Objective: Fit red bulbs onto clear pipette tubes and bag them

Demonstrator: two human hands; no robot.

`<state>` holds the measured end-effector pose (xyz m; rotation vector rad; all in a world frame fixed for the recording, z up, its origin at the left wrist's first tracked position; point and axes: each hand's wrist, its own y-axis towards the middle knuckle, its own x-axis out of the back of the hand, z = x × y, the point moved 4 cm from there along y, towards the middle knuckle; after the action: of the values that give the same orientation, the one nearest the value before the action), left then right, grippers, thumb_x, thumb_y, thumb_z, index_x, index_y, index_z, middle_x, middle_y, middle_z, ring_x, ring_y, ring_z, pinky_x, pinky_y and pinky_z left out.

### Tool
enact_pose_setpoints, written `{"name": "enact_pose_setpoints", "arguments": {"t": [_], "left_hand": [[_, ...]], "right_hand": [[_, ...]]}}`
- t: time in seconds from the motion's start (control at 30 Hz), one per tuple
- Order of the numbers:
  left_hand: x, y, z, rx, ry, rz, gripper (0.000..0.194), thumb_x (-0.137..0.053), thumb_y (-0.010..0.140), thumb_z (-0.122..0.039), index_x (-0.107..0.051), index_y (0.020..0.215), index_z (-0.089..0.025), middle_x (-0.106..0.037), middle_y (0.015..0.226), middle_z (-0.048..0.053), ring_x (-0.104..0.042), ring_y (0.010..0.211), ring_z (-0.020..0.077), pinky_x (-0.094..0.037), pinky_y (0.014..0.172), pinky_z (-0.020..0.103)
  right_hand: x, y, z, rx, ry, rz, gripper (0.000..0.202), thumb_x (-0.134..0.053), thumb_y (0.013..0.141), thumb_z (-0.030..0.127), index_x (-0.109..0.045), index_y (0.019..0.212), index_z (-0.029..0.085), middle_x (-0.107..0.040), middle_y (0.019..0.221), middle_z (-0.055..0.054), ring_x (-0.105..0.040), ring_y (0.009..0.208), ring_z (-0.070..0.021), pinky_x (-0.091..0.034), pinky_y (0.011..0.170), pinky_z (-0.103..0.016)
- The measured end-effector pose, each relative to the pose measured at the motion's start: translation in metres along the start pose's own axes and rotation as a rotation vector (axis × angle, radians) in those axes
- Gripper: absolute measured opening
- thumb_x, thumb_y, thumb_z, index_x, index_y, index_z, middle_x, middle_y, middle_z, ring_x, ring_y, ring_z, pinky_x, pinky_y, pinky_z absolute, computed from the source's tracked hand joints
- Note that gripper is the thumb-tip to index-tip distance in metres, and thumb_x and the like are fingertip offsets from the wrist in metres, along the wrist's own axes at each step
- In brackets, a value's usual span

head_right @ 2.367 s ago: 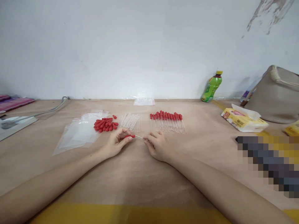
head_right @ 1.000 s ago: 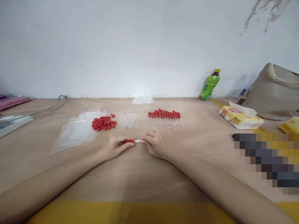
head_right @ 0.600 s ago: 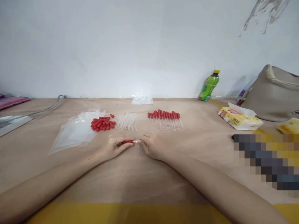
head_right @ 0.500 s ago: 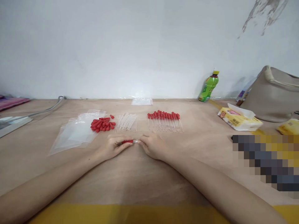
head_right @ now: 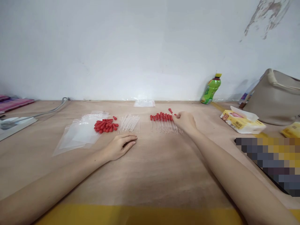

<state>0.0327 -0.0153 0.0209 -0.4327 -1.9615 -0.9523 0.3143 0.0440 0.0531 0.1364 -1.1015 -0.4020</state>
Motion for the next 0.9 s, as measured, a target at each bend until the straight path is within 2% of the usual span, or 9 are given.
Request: {"name": "enact_pose_setpoints", "arguments": {"t": [0.13, 0.27, 0.37, 0.47, 0.57, 0.67, 0.73, 0.8, 0.9], "left_hand": [[0.000, -0.001, 0.000, 0.003, 0.010, 0.000, 0.025, -0.044, 0.087, -0.025, -0.062, 0.102, -0.016, -0.063, 0.104, 0.008, -0.057, 0.098, 0.0196, -0.045, 0.089, 0.035], [0.001, -0.002, 0.000, -0.008, -0.004, -0.009, 0.025, -0.044, 0.087, -0.024, -0.061, 0.104, -0.017, -0.063, 0.104, 0.008, -0.057, 0.097, 0.0192, -0.046, 0.088, 0.035], [0.002, -0.001, 0.000, -0.007, -0.006, -0.009, 0.025, -0.044, 0.087, -0.024, -0.061, 0.103, -0.017, -0.063, 0.103, 0.008, -0.057, 0.097, 0.0194, -0.046, 0.087, 0.035], [0.001, 0.000, -0.001, -0.012, -0.005, -0.007, 0.025, -0.044, 0.087, -0.024, -0.062, 0.102, -0.017, -0.062, 0.103, 0.008, -0.057, 0.097, 0.0194, -0.046, 0.087, 0.035], [0.000, 0.000, -0.002, -0.018, 0.002, -0.004, 0.025, -0.044, 0.087, -0.023, -0.062, 0.102, -0.016, -0.062, 0.103, 0.008, -0.056, 0.096, 0.0191, -0.045, 0.087, 0.034], [-0.001, 0.001, -0.002, -0.019, 0.014, 0.002, 0.025, -0.044, 0.087, -0.023, -0.061, 0.102, -0.015, -0.062, 0.103, 0.009, -0.056, 0.096, 0.0189, -0.045, 0.088, 0.033], [-0.001, 0.000, -0.002, -0.018, 0.015, 0.009, 0.025, -0.043, 0.087, -0.023, -0.061, 0.103, -0.015, -0.062, 0.104, 0.008, -0.056, 0.097, 0.0188, -0.044, 0.089, 0.033], [0.000, 0.000, -0.002, -0.018, 0.007, 0.017, 0.025, -0.043, 0.087, -0.023, -0.060, 0.103, -0.016, -0.061, 0.104, 0.008, -0.055, 0.098, 0.0187, -0.044, 0.089, 0.033], [0.001, 0.000, -0.003, -0.022, -0.007, 0.034, 0.025, -0.042, 0.088, -0.022, -0.060, 0.103, -0.015, -0.061, 0.103, 0.008, -0.055, 0.097, 0.0184, -0.044, 0.089, 0.032]], "right_hand": [[-0.008, 0.004, -0.012, -0.074, -0.113, 0.035, 0.025, -0.047, 0.071, 0.037, -0.061, 0.063, 0.018, -0.063, 0.066, -0.008, -0.058, 0.065, -0.0203, -0.032, 0.050, -0.026], [-0.016, -0.001, -0.009, -0.042, -0.234, 0.095, 0.030, -0.044, 0.073, 0.037, -0.061, 0.059, 0.017, -0.064, 0.068, -0.011, -0.060, 0.069, -0.0226, -0.035, 0.052, -0.027], [-0.015, -0.003, -0.010, -0.036, -0.294, 0.125, 0.033, -0.045, 0.074, 0.041, -0.063, 0.063, 0.016, -0.065, 0.073, -0.014, -0.061, 0.072, -0.0246, -0.037, 0.054, -0.028], [-0.012, -0.006, -0.005, -0.016, -0.313, 0.101, 0.032, -0.046, 0.074, 0.042, -0.064, 0.069, 0.016, -0.065, 0.076, -0.014, -0.061, 0.075, -0.0266, -0.038, 0.056, -0.030], [-0.015, -0.015, 0.018, 0.090, -0.222, 0.067, 0.025, -0.047, 0.075, 0.037, -0.063, 0.073, 0.018, -0.066, 0.077, -0.010, -0.060, 0.074, -0.0236, -0.038, 0.057, -0.029], [-0.031, -0.027, 0.059, 0.260, -0.021, 0.149, 0.020, -0.049, 0.075, 0.035, -0.062, 0.073, 0.021, -0.066, 0.080, -0.005, -0.060, 0.075, -0.0191, -0.040, 0.059, -0.026], [-0.047, -0.030, 0.086, 0.330, 0.035, 0.195, 0.016, -0.051, 0.075, 0.030, -0.062, 0.074, 0.018, -0.066, 0.083, -0.007, -0.060, 0.079, -0.0196, -0.042, 0.063, -0.026], [-0.065, -0.029, 0.106, 0.323, 0.018, 0.239, 0.017, -0.050, 0.076, 0.028, -0.061, 0.080, 0.016, -0.065, 0.086, -0.011, -0.060, 0.084, -0.0218, -0.043, 0.068, -0.028], [-0.085, -0.023, 0.124, 0.280, -0.006, 0.256, 0.030, -0.052, 0.075, 0.026, -0.056, 0.100, 0.011, -0.063, 0.096, -0.017, -0.060, 0.088, -0.0255, -0.045, 0.068, -0.031]]}}
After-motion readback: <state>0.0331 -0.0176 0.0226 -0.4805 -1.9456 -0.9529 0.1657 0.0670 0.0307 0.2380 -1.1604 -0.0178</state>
